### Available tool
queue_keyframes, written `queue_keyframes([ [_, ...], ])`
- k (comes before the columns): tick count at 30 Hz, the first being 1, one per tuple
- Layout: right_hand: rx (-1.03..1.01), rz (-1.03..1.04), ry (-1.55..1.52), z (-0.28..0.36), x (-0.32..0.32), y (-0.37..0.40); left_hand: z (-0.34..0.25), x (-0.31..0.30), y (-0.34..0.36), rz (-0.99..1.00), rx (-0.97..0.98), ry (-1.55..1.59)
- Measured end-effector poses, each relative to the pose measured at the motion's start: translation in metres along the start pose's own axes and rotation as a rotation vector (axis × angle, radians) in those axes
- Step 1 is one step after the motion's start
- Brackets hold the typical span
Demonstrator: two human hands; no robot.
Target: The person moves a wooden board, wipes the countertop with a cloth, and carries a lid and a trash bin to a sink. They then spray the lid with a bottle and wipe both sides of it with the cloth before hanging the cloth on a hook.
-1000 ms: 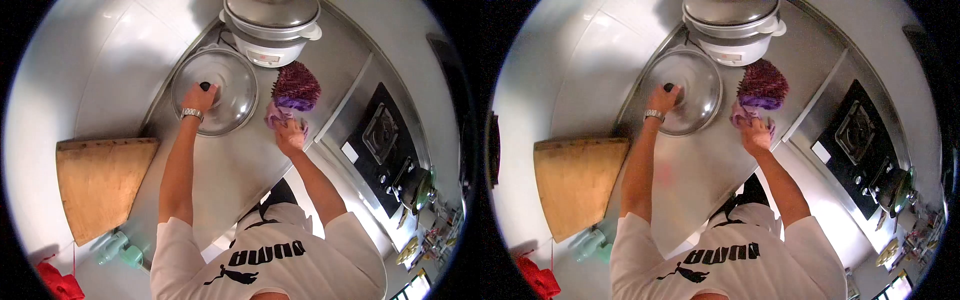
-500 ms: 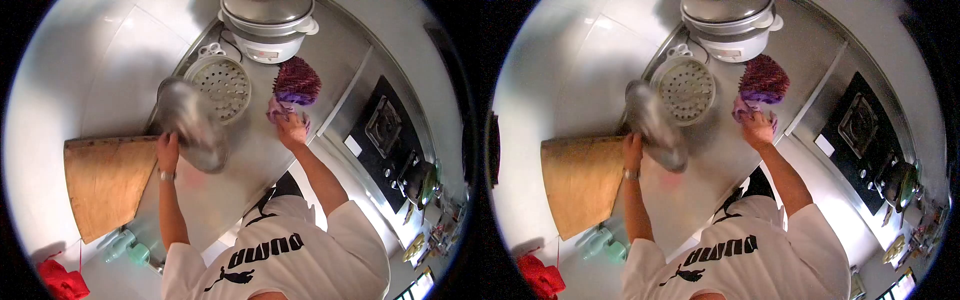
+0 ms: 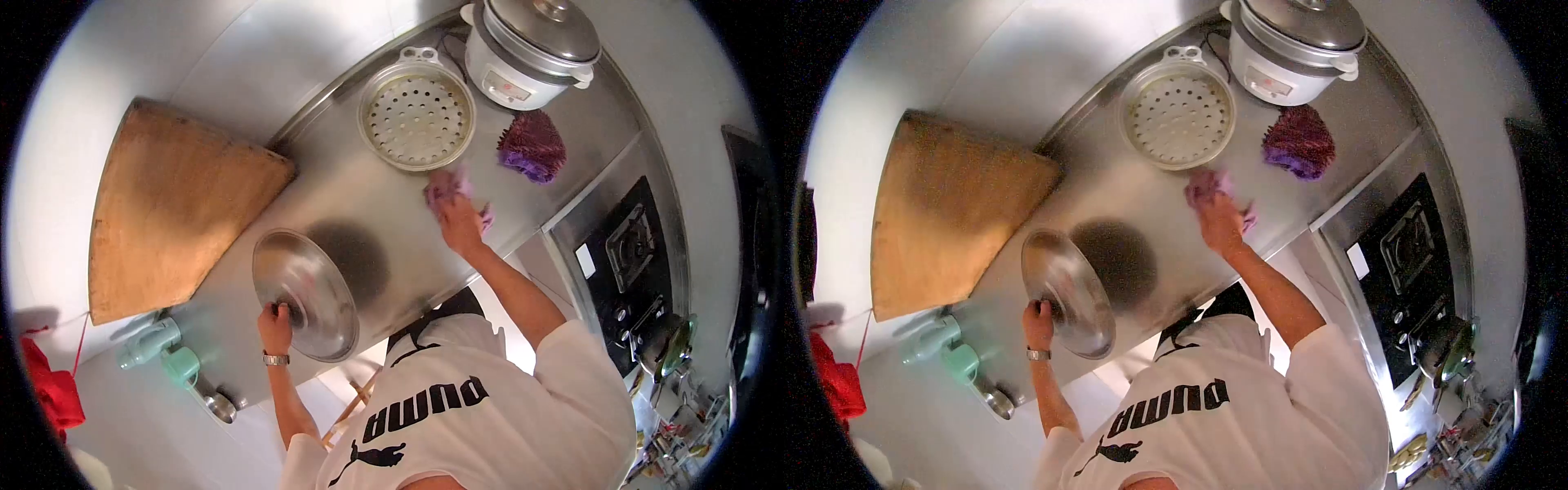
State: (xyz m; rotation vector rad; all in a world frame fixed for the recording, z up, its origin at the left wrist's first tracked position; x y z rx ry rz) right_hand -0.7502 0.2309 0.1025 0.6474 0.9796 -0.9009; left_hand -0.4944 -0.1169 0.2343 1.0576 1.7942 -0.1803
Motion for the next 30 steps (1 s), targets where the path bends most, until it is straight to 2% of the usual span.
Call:
queue_keyframes([
  [1,-0.076,0.1,-0.004,0.011,0.009,0.005,0.011,0.001,0.005,-0.027,-0.003,-0.066],
  [2,-0.089,0.106,0.004,0.016,0.011,0.008,0.025,0.003,0.01,-0.032,-0.015,-0.055],
  [4,-0.323,0.314,-0.182,0.038,0.024,0.015,0.052,0.006,0.02,0.003,-0.026,-0.022],
  [6,-0.302,0.333,-0.221,0.04,0.02,0.016,0.056,0.002,0.031,-0.043,-0.049,0.021],
  [8,0.007,0.061,-0.34,0.021,0.003,0.005,0.059,-0.003,0.043,-0.091,-0.075,0.063],
  [9,-0.002,-0.058,-0.325,0.017,0.001,0.003,0.063,-0.005,0.048,-0.072,-0.132,0.057],
  [10,-0.015,-0.05,-0.323,0.023,0.007,0.005,0.069,-0.006,0.052,-0.052,-0.185,0.051],
  [12,-0.085,-0.057,0.076,0.05,0.011,0.014,0.106,0.003,0.056,-0.072,-0.201,0.038],
  [13,-0.094,-0.055,0.08,0.061,0.018,0.019,0.126,0.008,0.061,-0.083,-0.21,0.018],
  [16,-0.309,0.158,0.22,0.105,0.059,0.031,0.122,0.0,0.074,-0.115,-0.163,0.015],
  [17,-0.314,0.159,0.225,0.113,0.062,0.023,0.124,0.0,0.078,-0.117,-0.166,0.021],
  [22,-0.272,0.051,0.215,0.147,0.072,-0.078,0.124,-0.008,0.093,-0.093,-0.306,0.048],
  [24,-0.245,-0.062,0.249,0.162,0.075,-0.13,0.136,-0.003,0.1,-0.104,-0.321,0.073],
  [26,-0.124,-0.078,0.244,0.17,0.081,-0.182,0.139,-0.003,0.105,-0.116,-0.344,0.092],
  [28,-0.054,-0.007,0.193,0.176,0.075,-0.229,0.126,-0.011,0.115,-0.165,-0.306,0.156],
  [30,-0.07,-0.003,0.187,0.179,0.072,-0.255,0.14,-0.007,0.123,-0.16,-0.344,0.198],
])
Point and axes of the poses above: each hand's wrist, its own y-axis away from the middle knuckle, its own x-axis out of the palm, z = x × y, the point moved 5 cm from there along -y, towards the middle knuckle, and after that the axes turned 7 degrees about z, right-handed, at the moved point
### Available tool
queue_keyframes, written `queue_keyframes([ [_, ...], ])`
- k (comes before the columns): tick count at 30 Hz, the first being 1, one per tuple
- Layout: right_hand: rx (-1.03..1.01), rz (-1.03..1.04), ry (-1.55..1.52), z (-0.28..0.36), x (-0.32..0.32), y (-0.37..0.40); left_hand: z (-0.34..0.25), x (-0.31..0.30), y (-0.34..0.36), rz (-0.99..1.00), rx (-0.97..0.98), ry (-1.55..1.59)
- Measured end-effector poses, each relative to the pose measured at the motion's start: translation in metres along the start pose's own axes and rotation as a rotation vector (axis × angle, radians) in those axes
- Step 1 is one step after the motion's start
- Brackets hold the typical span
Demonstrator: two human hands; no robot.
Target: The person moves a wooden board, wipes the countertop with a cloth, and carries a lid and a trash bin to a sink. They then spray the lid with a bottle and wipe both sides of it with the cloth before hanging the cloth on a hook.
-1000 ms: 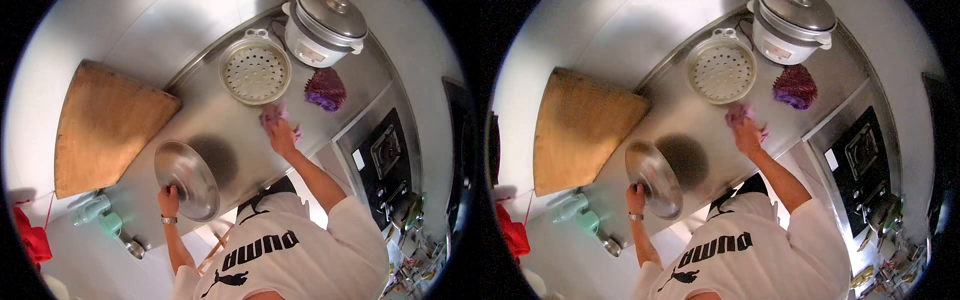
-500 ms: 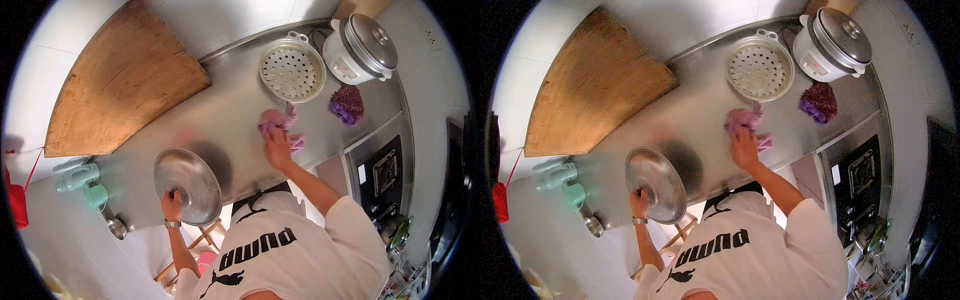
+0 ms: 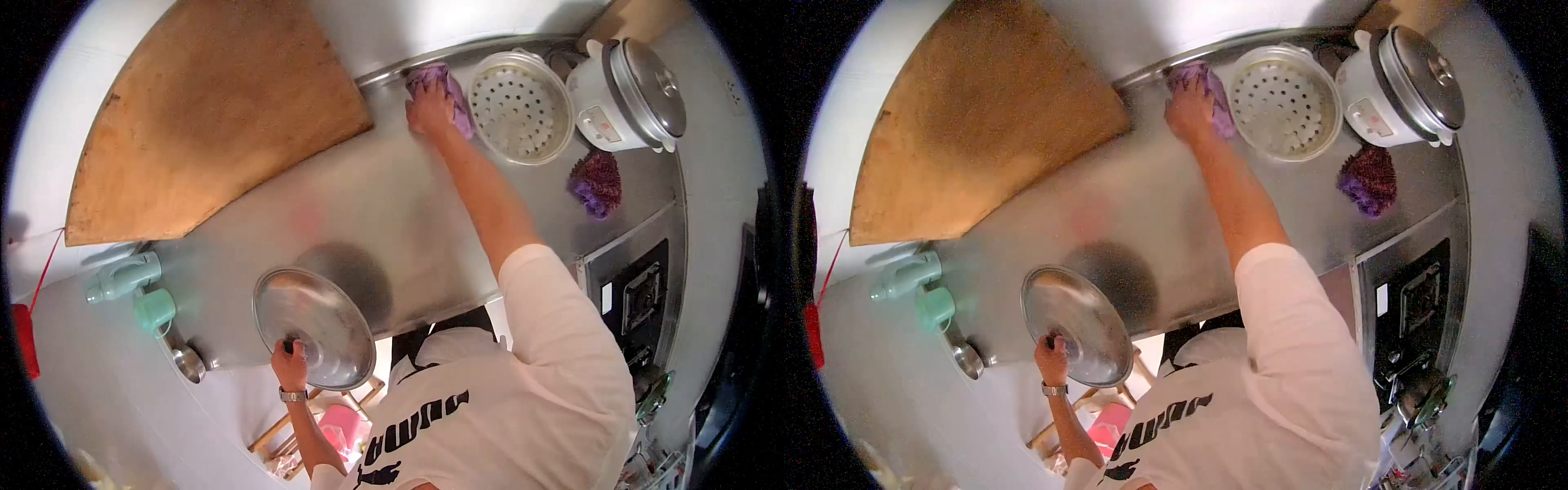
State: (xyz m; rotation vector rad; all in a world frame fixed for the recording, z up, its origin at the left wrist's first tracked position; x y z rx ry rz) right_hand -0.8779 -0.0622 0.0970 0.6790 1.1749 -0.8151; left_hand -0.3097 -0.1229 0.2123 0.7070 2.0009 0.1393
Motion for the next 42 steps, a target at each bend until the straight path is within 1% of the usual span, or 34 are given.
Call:
queue_keyframes([
  [2,-0.009,0.006,0.003,0.001,0.006,0.011,0.017,-0.001,0.007,0.019,-0.041,0.04],
  [4,-0.267,-0.124,0.018,0.009,0.001,0.039,0.027,0.002,0.001,0.103,-0.08,-0.026],
  [5,-0.308,-0.199,-0.059,0.011,0.011,0.06,0.027,0.003,-0.001,0.112,-0.07,-0.019],
  [7,-0.328,-0.013,-0.132,0.024,0.014,0.12,0.017,0.004,-0.006,0.019,0.067,-0.078],
  [8,-0.329,0.012,-0.255,0.03,0.013,0.153,0.011,0.004,-0.008,0.024,0.085,-0.071],
  [9,-0.411,0.01,-0.188,0.036,0.021,0.19,0.005,0.003,-0.01,0.036,0.051,-0.1],
  [10,-0.537,0.056,-0.148,0.04,0.024,0.227,0.001,0.002,-0.012,0.051,0.019,-0.133],
  [11,-0.661,0.104,-0.107,0.041,0.022,0.26,0.002,0.003,-0.016,0.06,0.043,-0.133],
  [13,-0.715,0.152,-0.138,0.026,0.004,0.303,0.009,0.005,-0.022,0.04,0.118,-0.222],
  [14,-0.701,0.144,-0.131,0.008,0.003,0.307,0.004,0.004,-0.023,0.047,0.134,-0.221],
  [16,-0.513,0.066,-0.17,-0.04,0.006,0.309,-0.004,0.001,-0.026,0.04,0.117,-0.203],
  [18,-0.336,0.015,-0.209,-0.087,-0.015,0.293,0.011,0.005,-0.036,0.049,0.138,-0.163],
  [20,0.062,-0.159,-0.182,-0.165,0.008,0.284,0.011,0.009,-0.039,0.057,0.149,-0.118],
  [22,0.797,-0.166,-0.584,-0.2,-0.043,0.261,0.002,0.007,-0.037,0.049,0.167,-0.185],
  [24,0.834,-0.195,-0.639,-0.208,-0.092,0.234,-0.006,0.008,-0.036,0.04,0.173,-0.243],
  [26,0.906,-0.246,-0.741,-0.223,-0.117,0.213,-0.014,0.01,-0.036,0.031,0.181,-0.302],
  [27,0.909,-0.249,-0.746,-0.234,-0.114,0.198,-0.016,0.011,-0.035,0.032,0.176,-0.247],
  [29,0.925,-0.071,-0.544,-0.253,-0.098,0.168,-0.022,0.012,-0.033,0.029,0.175,-0.193],
  [30,0.926,-0.073,-0.547,-0.258,-0.093,0.16,-0.027,0.012,-0.031,0.041,0.171,-0.192],
  [32,0.818,-0.003,-0.386,-0.256,-0.086,0.145,-0.031,0.012,-0.028,0.054,0.167,-0.19],
  [33,0.84,0.036,-0.461,-0.229,-0.112,0.154,-0.031,0.012,-0.026,0.059,0.169,-0.184],
  [34,0.84,0.035,-0.461,-0.219,-0.107,0.163,-0.03,0.012,-0.025,0.064,0.171,-0.178],
  [36,0.713,0.017,-0.455,-0.201,-0.094,0.18,-0.027,0.012,-0.022,0.025,0.187,-0.199],
  [38,0.672,0.078,-0.506,-0.165,-0.083,0.216,-0.027,0.01,-0.02,-0.018,0.204,-0.215],
  [40,0.566,0.231,-0.465,-0.127,-0.059,0.244,-0.016,0.01,-0.018,0.062,0.046,-0.096],
  [41,0.464,0.221,-0.456,-0.104,-0.052,0.256,-0.005,0.01,-0.019,0.064,0.047,-0.097],
  [42,0.362,0.21,-0.447,-0.08,-0.045,0.263,0.01,0.012,-0.023,0.075,0.002,-0.045],
])
Point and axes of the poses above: each hand's wrist, its own y-axis away from the middle knuckle, its own x-axis out of the palm, z = x × y, the point moved 5 cm from there along -y, towards the middle knuckle, and after that the axes turned 7 degrees about z, right-handed, at the moved point
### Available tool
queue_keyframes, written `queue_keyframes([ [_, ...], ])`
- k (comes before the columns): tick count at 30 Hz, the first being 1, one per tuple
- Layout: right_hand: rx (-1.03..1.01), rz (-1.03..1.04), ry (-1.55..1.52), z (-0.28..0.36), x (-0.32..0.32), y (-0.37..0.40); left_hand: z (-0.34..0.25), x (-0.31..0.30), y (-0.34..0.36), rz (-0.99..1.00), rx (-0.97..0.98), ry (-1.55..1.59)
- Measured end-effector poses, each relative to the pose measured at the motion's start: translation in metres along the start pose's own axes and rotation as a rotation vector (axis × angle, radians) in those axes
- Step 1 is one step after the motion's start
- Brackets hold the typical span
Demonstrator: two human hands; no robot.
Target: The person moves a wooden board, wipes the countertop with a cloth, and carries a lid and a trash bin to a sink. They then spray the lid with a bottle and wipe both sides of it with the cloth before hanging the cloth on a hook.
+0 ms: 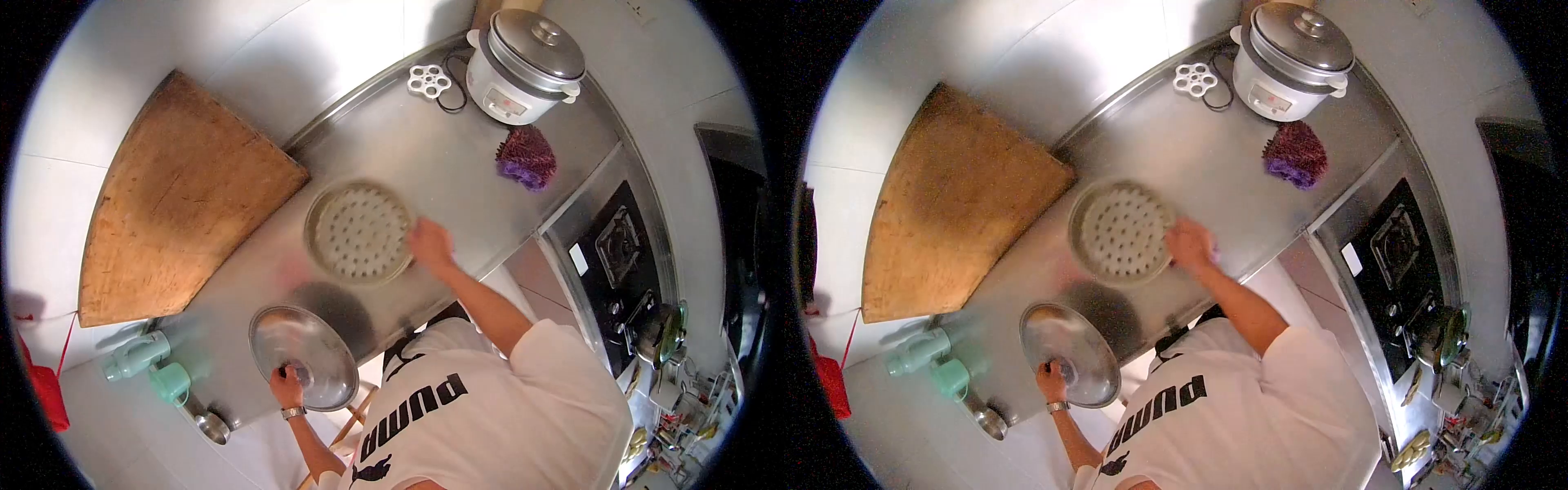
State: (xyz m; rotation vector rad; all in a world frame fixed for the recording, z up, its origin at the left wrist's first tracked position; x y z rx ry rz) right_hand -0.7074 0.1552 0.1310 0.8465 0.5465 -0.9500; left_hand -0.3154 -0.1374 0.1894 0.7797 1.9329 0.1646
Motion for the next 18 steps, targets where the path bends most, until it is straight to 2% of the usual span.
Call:
queue_keyframes([
  [2,-0.093,-0.019,-0.029,0.016,0.05,0.0,0.017,0.0,-0.002,0.009,-0.038,0.05],
  [5,-0.193,0.013,-0.054,0.061,0.056,0.005,0.01,-0.01,0.003,-0.065,0.076,-0.095],
  [7,-0.325,-0.138,-0.189,0.073,0.046,0.008,0.004,-0.016,0.009,-0.102,0.124,-0.128],
  [10,-0.294,-0.142,-0.233,0.039,-0.004,0.008,0.016,-0.018,0.011,-0.05,0.012,-0.074],
  [12,-0.15,-0.284,-0.146,-0.005,-0.025,0.014,0.033,-0.017,0.009,-0.073,0.024,-0.091],
  [14,-0.237,-0.354,0.119,-0.021,-0.04,0.037,0.037,-0.015,0.011,-0.096,0.036,-0.109],
  [15,-0.242,-0.348,0.122,-0.025,-0.031,0.046,0.036,-0.015,0.014,-0.097,0.013,-0.092],
  [17,-0.305,0.07,0.586,-0.032,0.014,0.054,0.03,-0.015,0.023,-0.099,-0.015,-0.08],
  [18,-0.311,0.07,0.586,-0.033,0.02,0.044,0.023,-0.014,0.028,-0.162,0.011,-0.102],
])
Point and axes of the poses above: each hand's wrist, its own y-axis away from the middle knuckle, its own x-axis out of the palm, z = x × y, the point moved 5 cm from there along -y, towards the middle knuckle, and after that the axes turned 7 degrees about z, right-handed, at the moved point
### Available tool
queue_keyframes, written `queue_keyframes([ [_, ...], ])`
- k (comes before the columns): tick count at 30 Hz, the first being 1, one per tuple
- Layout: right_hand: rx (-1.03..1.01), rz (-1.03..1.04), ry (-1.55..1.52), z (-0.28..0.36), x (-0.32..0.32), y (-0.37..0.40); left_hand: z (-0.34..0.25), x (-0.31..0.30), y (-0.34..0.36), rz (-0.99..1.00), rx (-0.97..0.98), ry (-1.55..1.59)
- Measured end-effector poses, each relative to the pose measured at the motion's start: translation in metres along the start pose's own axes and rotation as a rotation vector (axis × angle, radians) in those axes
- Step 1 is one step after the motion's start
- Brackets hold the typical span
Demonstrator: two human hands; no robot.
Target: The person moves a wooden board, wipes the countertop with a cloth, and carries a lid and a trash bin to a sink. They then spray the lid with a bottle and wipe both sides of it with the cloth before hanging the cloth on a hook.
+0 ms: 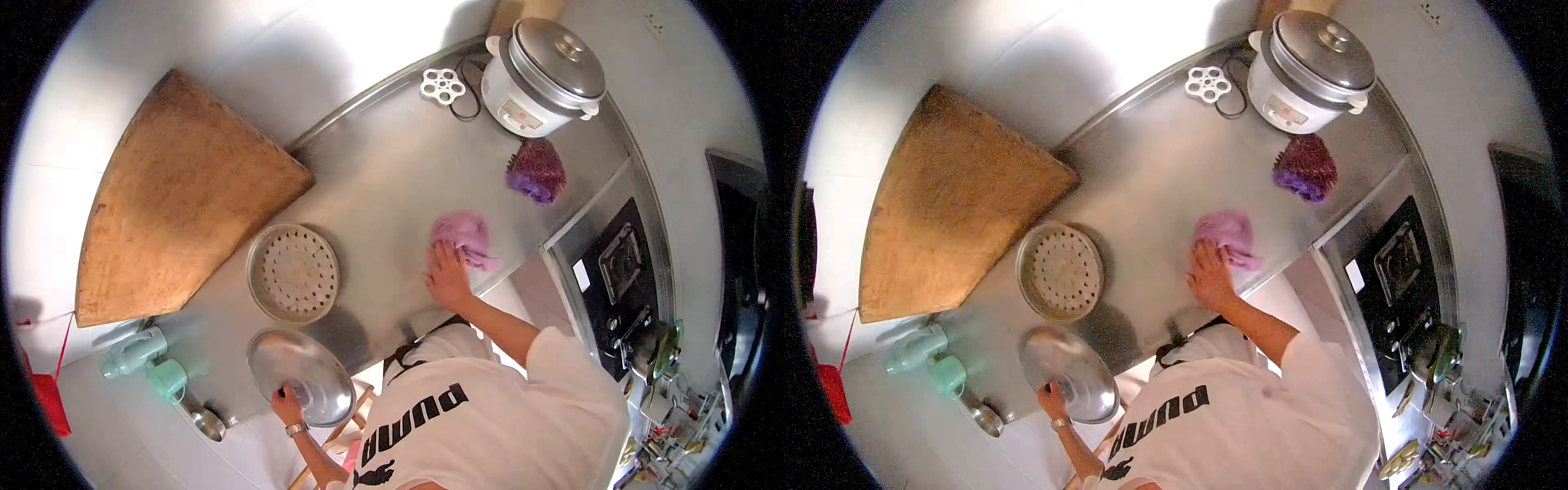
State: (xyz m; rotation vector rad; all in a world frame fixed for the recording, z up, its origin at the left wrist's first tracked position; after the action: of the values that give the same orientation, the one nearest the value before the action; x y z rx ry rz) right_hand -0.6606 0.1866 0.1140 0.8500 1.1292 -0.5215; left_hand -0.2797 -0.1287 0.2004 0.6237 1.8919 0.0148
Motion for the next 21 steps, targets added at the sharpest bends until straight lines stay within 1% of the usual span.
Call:
queue_keyframes([
  [1,-0.065,-0.032,-0.031,0.002,0.005,-0.014,-0.005,-0.001,0.002,-0.066,0.025,-0.022],
  [2,-0.128,-0.06,-0.065,0.005,0.004,-0.027,-0.006,-0.001,0.001,-0.069,0.023,-0.026],
  [3,-0.176,-0.072,-0.001,0.004,-0.006,-0.049,-0.002,0.001,0.001,-0.031,-0.049,-0.007],
  [4,-0.155,-0.101,0.011,-0.003,-0.009,-0.08,0.002,0.003,0.002,0.006,-0.123,0.013],
  [5,-0.136,-0.13,0.024,-0.012,-0.013,-0.114,0.003,0.003,0.004,0.003,-0.125,0.011],
  [7,-0.024,-0.195,-0.019,-0.031,-0.045,-0.18,0.002,0.001,0.009,-0.013,-0.034,-0.047],
  [8,-0.034,-0.228,-0.024,-0.039,-0.064,-0.21,0.004,0.0,0.012,-0.015,-0.036,-0.051],
  [10,-0.07,-0.281,-0.001,-0.056,-0.091,-0.262,0.009,0.0,0.02,-0.022,-0.111,-0.044],
  [11,-0.095,-0.305,0.026,-0.062,-0.1,-0.283,0.002,-0.001,0.024,-0.023,-0.115,-0.049],
  [12,-0.098,-0.302,0.022,-0.066,-0.113,-0.303,-0.008,-0.004,0.031,-0.014,-0.136,-0.015],
  [13,-0.066,-0.204,-0.035,-0.072,-0.124,-0.322,-0.013,-0.005,0.036,-0.007,-0.156,0.018],
  [14,-0.033,-0.106,-0.091,-0.076,-0.126,-0.334,-0.005,-0.004,0.037,-0.008,-0.159,0.014],
  [16,-0.053,-0.115,-0.125,-0.082,-0.124,-0.338,0.017,-0.002,0.046,-0.009,-0.107,0.0],
  [18,-0.073,-0.139,-0.151,-0.078,-0.115,-0.338,-0.002,-0.001,0.053,-0.007,-0.137,0.037],
  [20,-0.118,-0.309,-0.183,-0.063,-0.091,-0.319,-0.003,0.003,0.055,0.011,-0.152,0.072],
  [21,-0.21,-0.316,-0.213,-0.043,-0.093,-0.293,0.006,0.008,0.053,0.018,-0.142,0.075],
])
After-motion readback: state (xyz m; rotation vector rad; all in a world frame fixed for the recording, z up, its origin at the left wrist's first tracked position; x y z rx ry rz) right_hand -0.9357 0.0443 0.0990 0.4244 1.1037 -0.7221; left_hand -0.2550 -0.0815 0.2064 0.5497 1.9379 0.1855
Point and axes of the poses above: each hand's wrist, its own y-axis away from the middle knuckle, its own x-axis out of the palm, z = x × y, the point moved 5 cm from there along -y, towards the middle knuckle, and after that the axes turned 7 degrees about z, right-handed, at the moved point
